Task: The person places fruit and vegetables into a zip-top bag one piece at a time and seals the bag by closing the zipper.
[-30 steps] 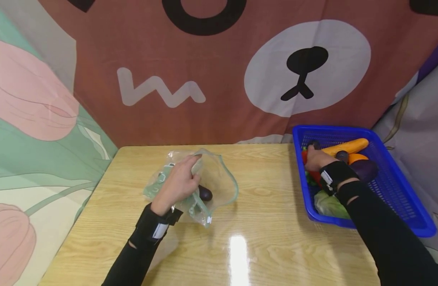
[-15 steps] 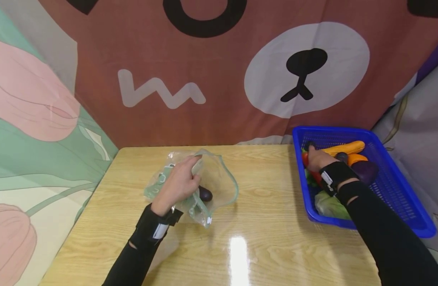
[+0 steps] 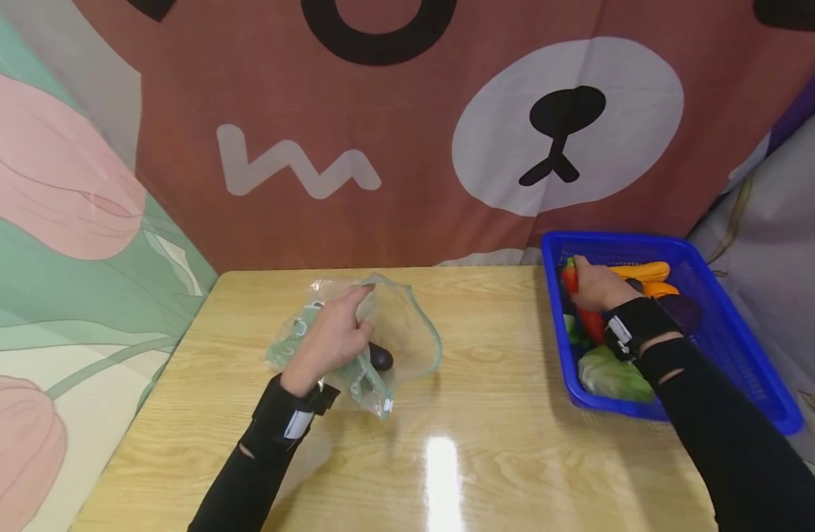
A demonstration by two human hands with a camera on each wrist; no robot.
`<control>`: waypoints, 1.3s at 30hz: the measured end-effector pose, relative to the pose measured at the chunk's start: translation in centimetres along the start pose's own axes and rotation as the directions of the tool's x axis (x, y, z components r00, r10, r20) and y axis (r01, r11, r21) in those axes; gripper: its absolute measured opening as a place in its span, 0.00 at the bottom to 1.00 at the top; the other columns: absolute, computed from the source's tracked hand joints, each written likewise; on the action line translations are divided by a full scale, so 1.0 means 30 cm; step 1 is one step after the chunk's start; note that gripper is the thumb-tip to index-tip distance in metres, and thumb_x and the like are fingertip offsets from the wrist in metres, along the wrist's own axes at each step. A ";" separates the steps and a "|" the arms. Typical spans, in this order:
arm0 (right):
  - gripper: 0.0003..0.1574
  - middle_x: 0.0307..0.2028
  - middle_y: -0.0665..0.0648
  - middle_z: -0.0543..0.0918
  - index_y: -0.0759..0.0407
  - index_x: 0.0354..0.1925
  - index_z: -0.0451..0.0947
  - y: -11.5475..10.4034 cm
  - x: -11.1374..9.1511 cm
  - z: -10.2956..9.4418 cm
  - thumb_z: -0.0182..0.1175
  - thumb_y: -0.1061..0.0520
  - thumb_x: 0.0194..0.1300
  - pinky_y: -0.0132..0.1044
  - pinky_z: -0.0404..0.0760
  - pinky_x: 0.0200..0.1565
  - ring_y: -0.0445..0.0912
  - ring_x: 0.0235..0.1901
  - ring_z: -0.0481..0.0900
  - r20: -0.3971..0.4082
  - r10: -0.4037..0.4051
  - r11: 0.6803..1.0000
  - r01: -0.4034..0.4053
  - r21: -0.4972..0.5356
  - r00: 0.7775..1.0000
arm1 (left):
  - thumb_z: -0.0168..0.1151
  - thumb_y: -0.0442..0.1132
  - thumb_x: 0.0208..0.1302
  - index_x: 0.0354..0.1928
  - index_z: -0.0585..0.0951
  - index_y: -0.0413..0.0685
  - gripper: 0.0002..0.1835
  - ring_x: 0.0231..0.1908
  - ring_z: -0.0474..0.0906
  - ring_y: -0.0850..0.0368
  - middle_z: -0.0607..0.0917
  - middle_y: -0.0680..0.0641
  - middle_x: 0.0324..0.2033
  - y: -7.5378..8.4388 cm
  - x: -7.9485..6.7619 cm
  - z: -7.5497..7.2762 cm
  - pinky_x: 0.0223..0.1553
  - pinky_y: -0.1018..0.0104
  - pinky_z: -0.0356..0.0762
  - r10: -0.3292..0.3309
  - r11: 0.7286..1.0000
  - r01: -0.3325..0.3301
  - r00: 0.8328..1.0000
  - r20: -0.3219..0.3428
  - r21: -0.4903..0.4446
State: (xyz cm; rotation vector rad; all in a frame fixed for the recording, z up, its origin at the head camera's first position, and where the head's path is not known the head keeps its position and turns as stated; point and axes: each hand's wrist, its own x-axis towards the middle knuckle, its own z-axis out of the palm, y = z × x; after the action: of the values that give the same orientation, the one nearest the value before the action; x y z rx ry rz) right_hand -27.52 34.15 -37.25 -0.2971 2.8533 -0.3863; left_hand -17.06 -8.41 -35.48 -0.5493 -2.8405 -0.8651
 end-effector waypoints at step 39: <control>0.43 0.47 0.68 0.76 0.64 0.66 0.56 -0.480 -0.314 -0.038 0.65 0.65 0.56 0.16 0.69 0.35 0.52 0.33 0.79 -0.716 -0.191 0.846 0.483 0.226 0.671 | 0.50 0.30 0.56 0.65 0.68 0.38 0.30 0.53 0.72 0.51 0.69 0.40 0.63 0.014 0.012 0.000 0.48 0.58 0.69 -0.004 1.000 0.004 1.000 0.007 0.001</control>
State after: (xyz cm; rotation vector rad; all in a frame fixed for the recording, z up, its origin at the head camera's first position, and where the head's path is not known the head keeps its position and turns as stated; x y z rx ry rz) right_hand -16.48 23.01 -30.08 -0.7625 3.2640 -1.4125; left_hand -17.24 -7.99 -35.18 -0.5486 -2.8490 -0.8646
